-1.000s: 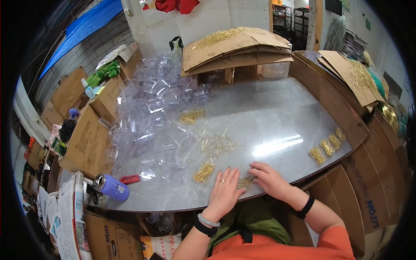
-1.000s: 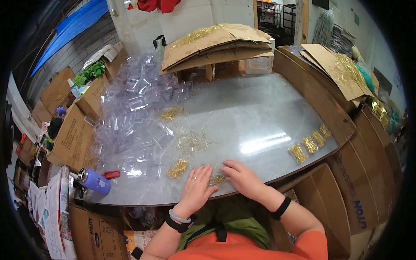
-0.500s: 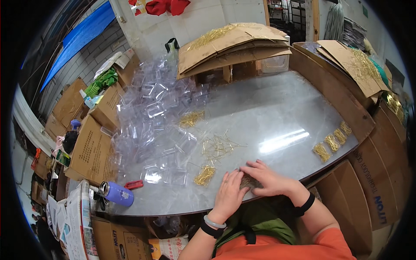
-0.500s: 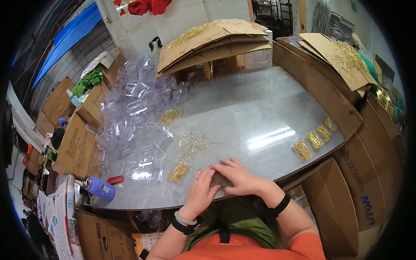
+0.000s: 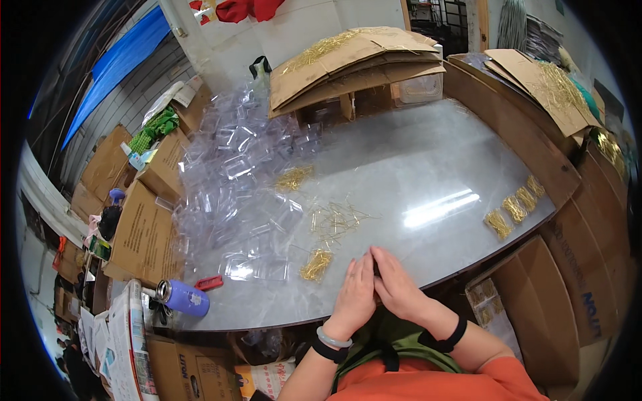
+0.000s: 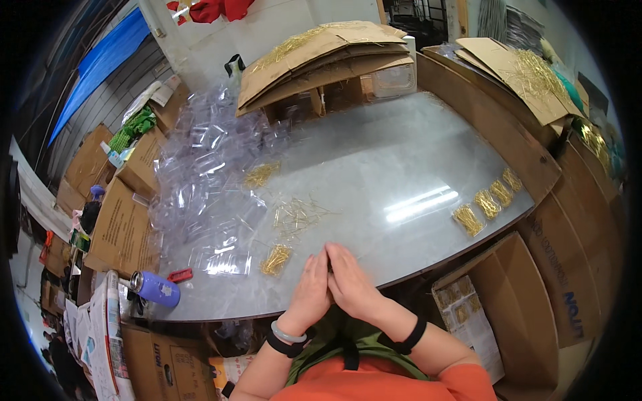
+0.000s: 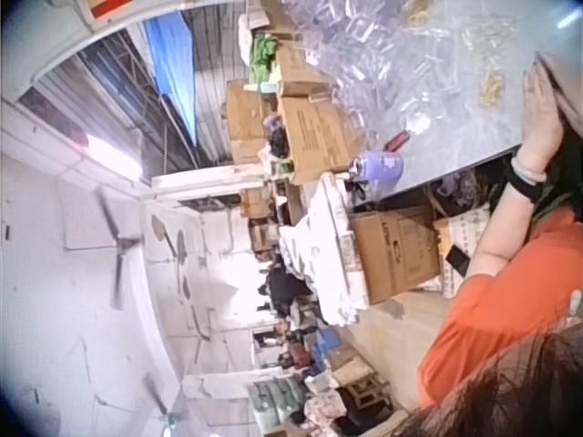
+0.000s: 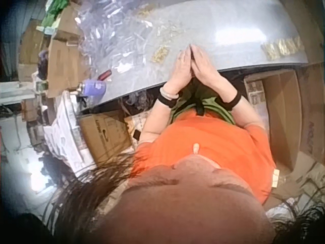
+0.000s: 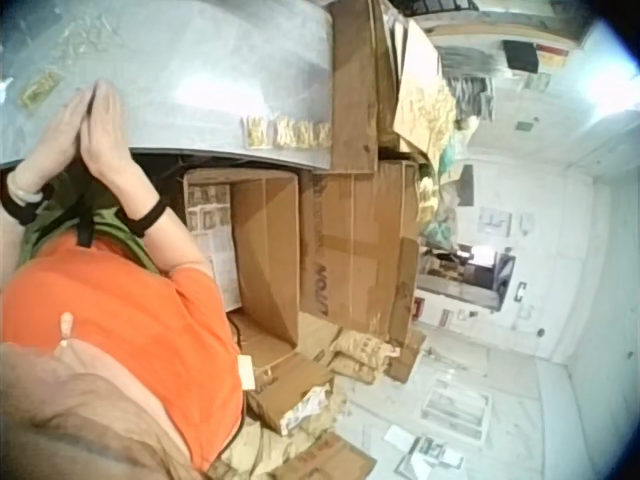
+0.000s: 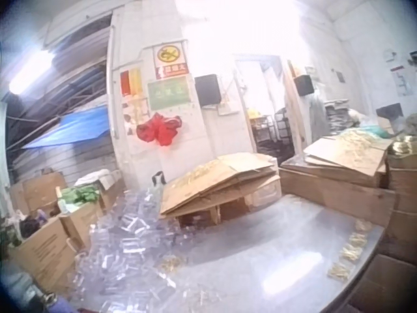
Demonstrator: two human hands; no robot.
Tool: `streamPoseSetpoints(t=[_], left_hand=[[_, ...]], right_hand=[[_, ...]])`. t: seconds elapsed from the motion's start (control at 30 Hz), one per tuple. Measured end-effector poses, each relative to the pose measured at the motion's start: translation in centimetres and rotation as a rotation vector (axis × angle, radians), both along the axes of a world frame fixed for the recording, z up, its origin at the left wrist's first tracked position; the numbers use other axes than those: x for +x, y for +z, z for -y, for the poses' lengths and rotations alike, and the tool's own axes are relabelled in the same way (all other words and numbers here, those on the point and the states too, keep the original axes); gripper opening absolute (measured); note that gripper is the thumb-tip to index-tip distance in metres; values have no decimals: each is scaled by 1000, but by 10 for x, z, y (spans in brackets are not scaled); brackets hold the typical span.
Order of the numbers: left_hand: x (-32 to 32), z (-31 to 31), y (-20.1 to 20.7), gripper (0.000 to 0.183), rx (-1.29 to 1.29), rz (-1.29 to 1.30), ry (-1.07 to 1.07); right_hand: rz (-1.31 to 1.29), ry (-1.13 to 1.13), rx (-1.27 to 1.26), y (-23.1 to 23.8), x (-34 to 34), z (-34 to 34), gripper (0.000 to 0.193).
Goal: The recorder is sorting and counting small gold-colored metal pins or components into small plastic containers on a workbench.
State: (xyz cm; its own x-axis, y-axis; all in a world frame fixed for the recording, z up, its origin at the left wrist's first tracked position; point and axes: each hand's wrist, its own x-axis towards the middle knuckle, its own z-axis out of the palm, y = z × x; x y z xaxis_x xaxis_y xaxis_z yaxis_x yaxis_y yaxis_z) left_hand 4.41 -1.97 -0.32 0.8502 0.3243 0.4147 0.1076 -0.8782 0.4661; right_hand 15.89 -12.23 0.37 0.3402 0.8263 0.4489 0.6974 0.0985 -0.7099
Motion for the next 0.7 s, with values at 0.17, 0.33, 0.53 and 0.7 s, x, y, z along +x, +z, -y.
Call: streamPoseSetpoints(t=[0.17,0.33,0.53,0.7], left_hand=[[-6,-2,9,97,-223,35,-34],[-12,-10,1,104,-378,111,-103],[-28,-15,9,97,-349,115,-56],[-57,3,27,75,-18,-106,168]], right_hand=[[12,171,-27,11,20,1,66],[231,347,-101,24,41,0,73],[408,226,-69,11,40,6,38],[398,134,7,8,32,9,24]])
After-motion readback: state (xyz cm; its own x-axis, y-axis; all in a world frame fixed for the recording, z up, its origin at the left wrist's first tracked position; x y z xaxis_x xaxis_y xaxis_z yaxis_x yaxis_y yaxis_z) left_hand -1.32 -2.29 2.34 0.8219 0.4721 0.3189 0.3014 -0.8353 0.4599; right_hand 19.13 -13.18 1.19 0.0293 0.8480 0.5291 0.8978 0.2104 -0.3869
